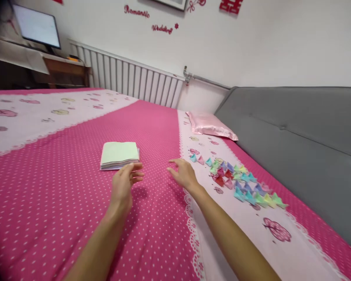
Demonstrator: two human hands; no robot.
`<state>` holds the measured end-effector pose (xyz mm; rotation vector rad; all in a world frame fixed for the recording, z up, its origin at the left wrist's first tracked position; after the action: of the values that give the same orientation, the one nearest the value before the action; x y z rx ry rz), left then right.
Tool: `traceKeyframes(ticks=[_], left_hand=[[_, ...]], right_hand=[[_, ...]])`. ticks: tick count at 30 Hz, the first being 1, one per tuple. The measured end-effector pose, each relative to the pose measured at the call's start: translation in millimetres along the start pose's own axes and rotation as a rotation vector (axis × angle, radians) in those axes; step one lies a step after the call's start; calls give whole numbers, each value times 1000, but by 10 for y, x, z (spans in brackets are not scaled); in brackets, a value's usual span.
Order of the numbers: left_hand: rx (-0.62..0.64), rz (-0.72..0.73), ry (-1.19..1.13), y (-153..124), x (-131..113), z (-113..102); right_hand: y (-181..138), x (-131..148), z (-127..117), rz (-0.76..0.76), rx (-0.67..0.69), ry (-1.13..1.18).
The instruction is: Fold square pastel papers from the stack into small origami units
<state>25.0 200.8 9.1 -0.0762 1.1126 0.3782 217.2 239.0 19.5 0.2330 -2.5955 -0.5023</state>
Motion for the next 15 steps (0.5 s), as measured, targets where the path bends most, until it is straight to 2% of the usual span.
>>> traceKeyframes(ticks=[5,9,15], left_hand=[[-335,114,-126,250,-263,-476],[-605,195,-202,356,-354,-812],[-669,178,-285,394,-352,-959]], right_hand=[[485,613,658,-193,83,48],[743,895,1075,-262,161,31],[916,1044,1372,-299,248,-34]])
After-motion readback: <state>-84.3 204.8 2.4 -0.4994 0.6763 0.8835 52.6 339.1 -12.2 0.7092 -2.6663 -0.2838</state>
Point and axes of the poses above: each hand's wrist, its own y-axis towards the middle knuckle, its own z-axis out of the palm, x = y × z, the point moved 3 cm from there along y, towards the middle knuckle, and after that the axes turned 8 degrees about z, right-handed, at the moved point
